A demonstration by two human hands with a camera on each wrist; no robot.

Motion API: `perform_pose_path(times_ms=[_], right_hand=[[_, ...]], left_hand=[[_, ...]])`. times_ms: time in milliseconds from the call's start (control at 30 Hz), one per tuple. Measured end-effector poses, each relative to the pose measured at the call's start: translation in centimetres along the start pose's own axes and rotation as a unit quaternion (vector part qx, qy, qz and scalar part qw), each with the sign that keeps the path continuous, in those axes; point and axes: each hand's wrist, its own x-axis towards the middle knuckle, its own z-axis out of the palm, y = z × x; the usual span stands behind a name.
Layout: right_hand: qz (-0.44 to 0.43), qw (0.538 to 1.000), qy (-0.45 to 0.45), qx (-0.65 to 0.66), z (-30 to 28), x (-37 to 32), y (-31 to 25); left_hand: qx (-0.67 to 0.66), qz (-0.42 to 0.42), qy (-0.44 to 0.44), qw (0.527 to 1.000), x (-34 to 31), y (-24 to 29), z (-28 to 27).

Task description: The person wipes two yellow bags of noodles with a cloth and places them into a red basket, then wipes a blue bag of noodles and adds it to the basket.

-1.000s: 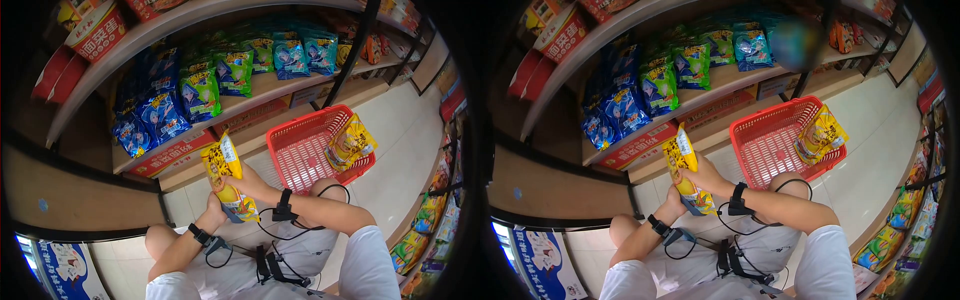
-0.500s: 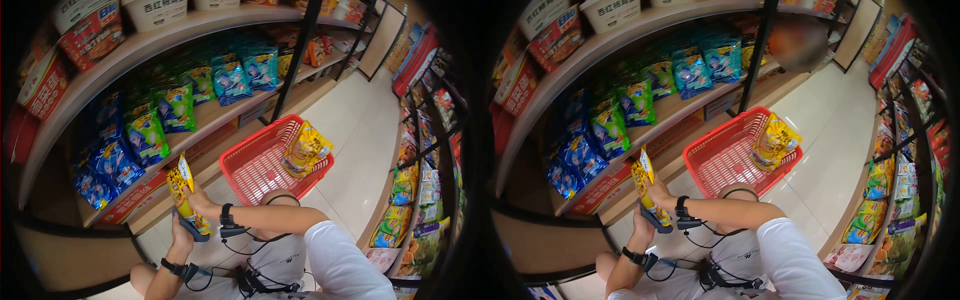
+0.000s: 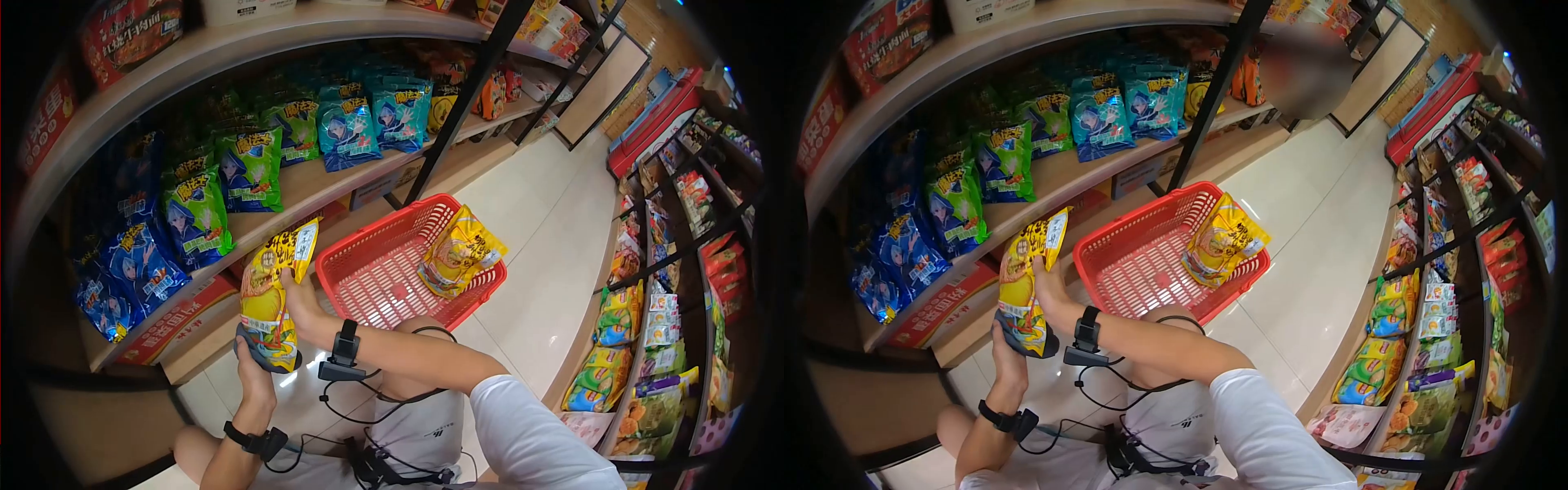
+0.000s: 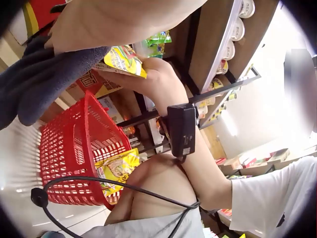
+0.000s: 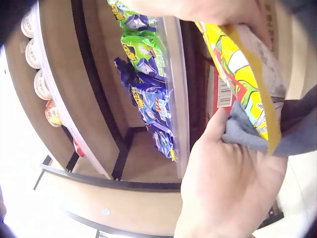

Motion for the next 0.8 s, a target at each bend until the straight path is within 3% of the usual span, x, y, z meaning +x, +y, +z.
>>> perform_pose_path(times_ms=[133, 233, 400, 533, 800], right_hand=[[0.024, 0.998, 0.039, 0.042, 1.1, -0.9, -3.2], [0.024, 0.996, 0.076, -0.033, 1.2, -0.3, -2.6], [0.069, 0.991, 0.052, 0.106, 1.4, 0.1, -1.6], [0.09, 0.984, 0.055, 0.141, 2.4, -1.1, -2.9], [0.042, 0.995, 0.087, -0.009, 1.5, -0.2, -1.7]], left_hand=[[-0.037, 0.022, -0.03, 0.999, -0.2, -0.4, 0.0], [-0.105, -0.023, -0.033, 0.994, 1.0, 0.1, -1.1], [-0.178, -0.056, -0.03, 0.982, 2.0, 1.1, -0.8], [-0.192, -0.048, -0.001, 0.98, 2.2, 1.3, -0.8], [-0.188, -0.115, -0.013, 0.975, 2.5, 3.2, -0.5]])
